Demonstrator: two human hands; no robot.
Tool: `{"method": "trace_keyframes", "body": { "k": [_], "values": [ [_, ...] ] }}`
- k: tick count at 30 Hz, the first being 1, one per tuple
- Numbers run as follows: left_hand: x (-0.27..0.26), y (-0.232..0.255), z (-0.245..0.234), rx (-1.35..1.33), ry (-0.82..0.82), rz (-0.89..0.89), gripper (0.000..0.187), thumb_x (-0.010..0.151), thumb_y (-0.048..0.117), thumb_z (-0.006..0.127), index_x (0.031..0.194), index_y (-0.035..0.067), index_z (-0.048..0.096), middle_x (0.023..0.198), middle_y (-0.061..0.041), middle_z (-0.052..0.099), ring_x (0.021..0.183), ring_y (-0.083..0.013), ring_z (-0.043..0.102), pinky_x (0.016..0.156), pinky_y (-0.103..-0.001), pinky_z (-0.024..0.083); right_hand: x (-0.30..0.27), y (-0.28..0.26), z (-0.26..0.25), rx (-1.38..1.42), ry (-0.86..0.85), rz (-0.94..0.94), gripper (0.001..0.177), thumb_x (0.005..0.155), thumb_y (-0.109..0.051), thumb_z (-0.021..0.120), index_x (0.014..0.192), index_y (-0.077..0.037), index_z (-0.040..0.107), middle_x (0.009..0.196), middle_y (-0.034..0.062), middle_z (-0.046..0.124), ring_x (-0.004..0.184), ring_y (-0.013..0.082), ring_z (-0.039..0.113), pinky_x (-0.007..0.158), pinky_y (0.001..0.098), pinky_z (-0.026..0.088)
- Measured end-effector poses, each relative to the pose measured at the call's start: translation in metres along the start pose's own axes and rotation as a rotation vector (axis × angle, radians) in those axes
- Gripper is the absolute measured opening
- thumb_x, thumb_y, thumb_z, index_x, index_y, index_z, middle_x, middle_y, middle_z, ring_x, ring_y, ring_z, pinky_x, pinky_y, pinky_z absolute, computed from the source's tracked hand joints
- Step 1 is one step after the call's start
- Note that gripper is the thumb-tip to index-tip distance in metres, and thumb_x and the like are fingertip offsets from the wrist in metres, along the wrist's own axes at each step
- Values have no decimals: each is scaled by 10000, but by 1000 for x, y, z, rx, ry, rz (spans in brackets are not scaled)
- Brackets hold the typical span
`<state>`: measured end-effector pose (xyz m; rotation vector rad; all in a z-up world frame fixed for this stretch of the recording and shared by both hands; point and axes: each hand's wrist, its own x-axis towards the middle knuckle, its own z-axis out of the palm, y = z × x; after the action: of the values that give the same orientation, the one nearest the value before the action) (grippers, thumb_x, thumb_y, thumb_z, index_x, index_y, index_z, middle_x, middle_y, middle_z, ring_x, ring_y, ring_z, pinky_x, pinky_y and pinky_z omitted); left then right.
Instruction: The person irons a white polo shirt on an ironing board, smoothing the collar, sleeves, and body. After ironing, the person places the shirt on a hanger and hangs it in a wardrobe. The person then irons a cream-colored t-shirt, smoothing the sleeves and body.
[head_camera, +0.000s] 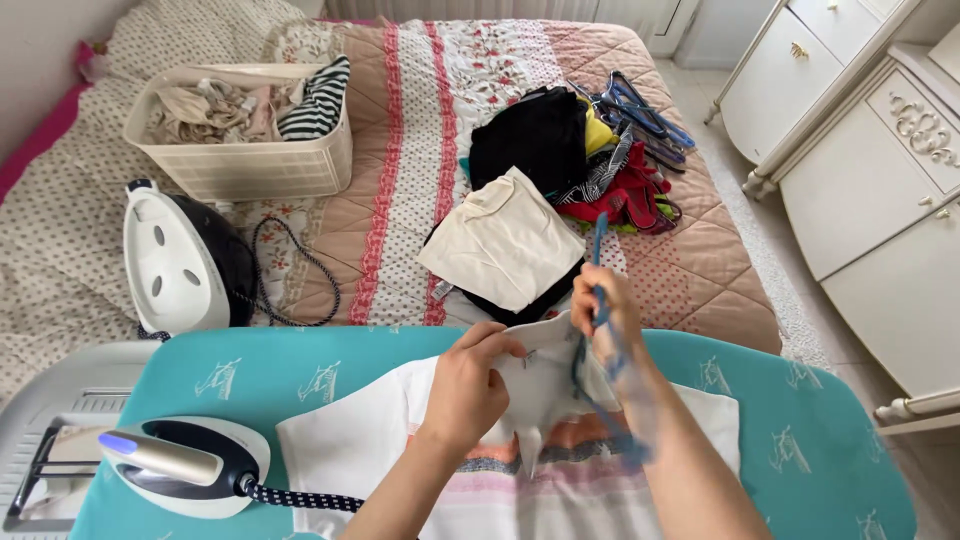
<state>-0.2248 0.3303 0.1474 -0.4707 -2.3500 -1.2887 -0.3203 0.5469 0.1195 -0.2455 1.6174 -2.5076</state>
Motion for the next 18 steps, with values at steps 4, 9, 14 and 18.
{"method": "trace_keyframes", "body": {
  "k": [4,9,14,18],
  "values": [
    [2,35,-34,-119,-225,-56,521,584,-165,555,1017,73,719,1222,-133,667,1006,-361,688,753,-394,584,-13,8,-9,-542,342,-164,471,959,-399,500,569,-139,454,459,-3,424,428,128,434,449,302,308],
    [3,39,-49,-240,-418,65,644,585,-176,533,1153,72,708,1254,-150,679,1101,-386,686,902,-400,569,-35,-22,-26,-778,577,-305,451,902,-402,513,531,-149,552,459,-9,540,414,137,564,429,307,447],
    [21,73,-57,-298,-514,110,791,525,-198,401,1210,63,699,1333,-154,648,1189,-356,666,883,-362,561,-49,-62,-2,47,21,-463,416,957,-371,472,641,-142,329,570,51,382,620,189,405,718,360,361],
    [20,93,-64,-203,-526,62,777,546,-196,412,1212,75,707,1304,-138,648,1119,-342,676,771,-363,562,-54,-47,-4,-10,-277,-504,428,952,-384,450,629,-149,296,535,66,420,646,199,385,756,356,368]
  ]
}}
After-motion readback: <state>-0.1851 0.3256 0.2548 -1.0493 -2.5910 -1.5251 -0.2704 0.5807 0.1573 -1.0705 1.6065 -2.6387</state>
